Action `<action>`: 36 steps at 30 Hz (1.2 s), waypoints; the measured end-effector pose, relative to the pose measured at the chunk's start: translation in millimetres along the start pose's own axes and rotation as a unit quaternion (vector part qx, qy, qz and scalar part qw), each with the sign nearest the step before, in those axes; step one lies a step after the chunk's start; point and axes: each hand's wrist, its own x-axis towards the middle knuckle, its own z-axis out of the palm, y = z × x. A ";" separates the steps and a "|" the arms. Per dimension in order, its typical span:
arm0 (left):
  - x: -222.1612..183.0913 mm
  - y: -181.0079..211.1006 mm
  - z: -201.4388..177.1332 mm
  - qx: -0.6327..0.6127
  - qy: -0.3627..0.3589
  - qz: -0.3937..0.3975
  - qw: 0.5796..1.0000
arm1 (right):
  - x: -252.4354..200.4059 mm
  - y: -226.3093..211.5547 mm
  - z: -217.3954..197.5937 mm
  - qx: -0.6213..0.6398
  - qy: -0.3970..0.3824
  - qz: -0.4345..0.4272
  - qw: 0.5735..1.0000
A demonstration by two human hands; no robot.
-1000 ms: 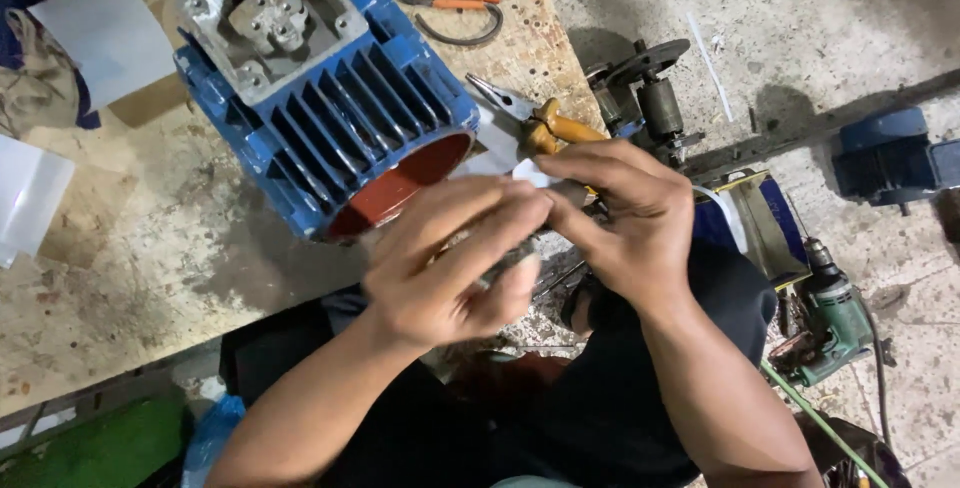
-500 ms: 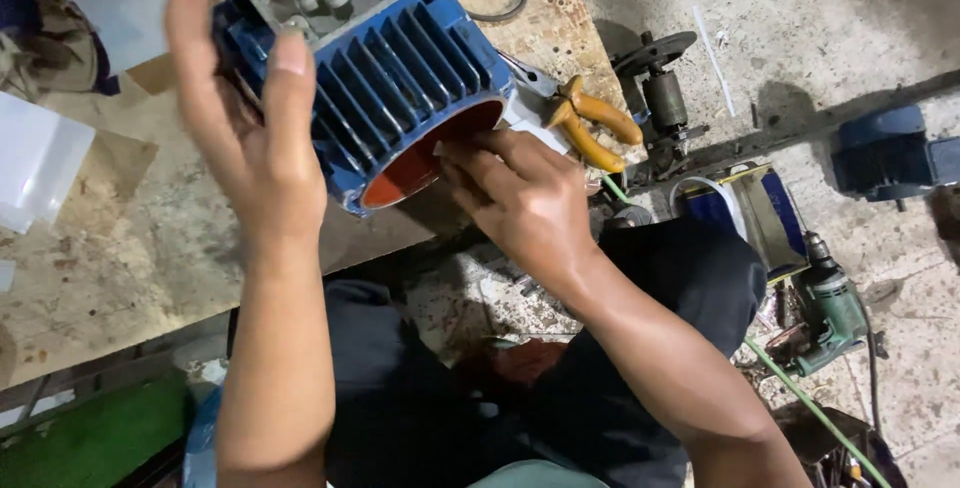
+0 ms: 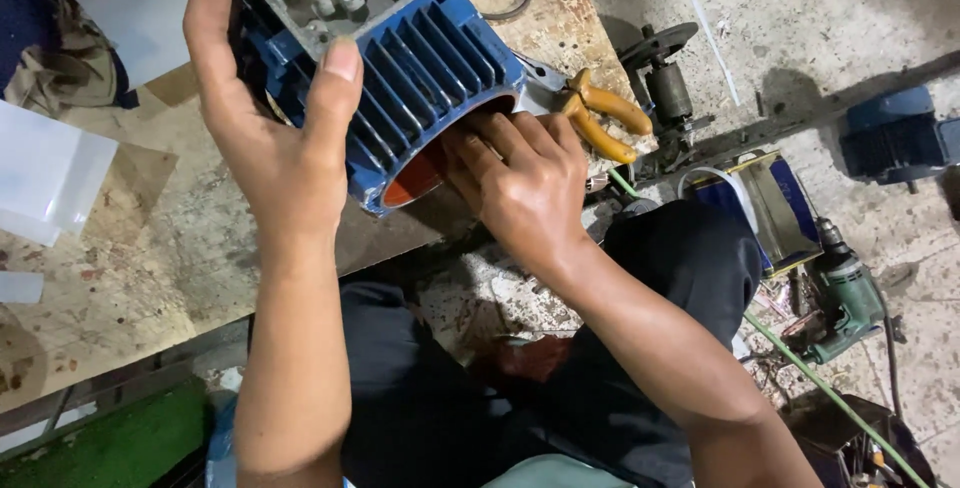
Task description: Cutting strips of insulation paper and inserting them into the slots of an electric motor stator as part of a repair or assembly process.
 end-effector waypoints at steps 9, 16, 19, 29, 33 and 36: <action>-1.4 -1.6 1.8 -0.005 0.005 -0.002 1.000 | 3.3 3.3 -0.3 -0.011 -0.040 -0.004 0.999; -3.1 -2.6 2.9 -0.037 0.006 -0.006 0.999 | -2.7 -10.4 5.6 -0.009 -0.078 0.075 0.994; -2.2 -3.3 2.5 -0.011 0.016 -0.018 1.000 | -5.2 -11.6 9.6 0.015 -0.087 0.127 0.988; -9.0 -11.7 0.9 -0.028 0.022 -0.011 0.999 | -32.5 -15.1 33.5 0.019 -0.119 0.115 0.986; -6.1 -10.7 1.7 -0.032 0.014 0.009 0.999 | -13.0 -14.7 8.6 0.091 -0.146 0.107 0.979; -9.2 -15.4 0.1 -0.034 0.013 0.006 0.999 | -3.6 -23.5 -14.8 0.079 -0.172 0.128 0.974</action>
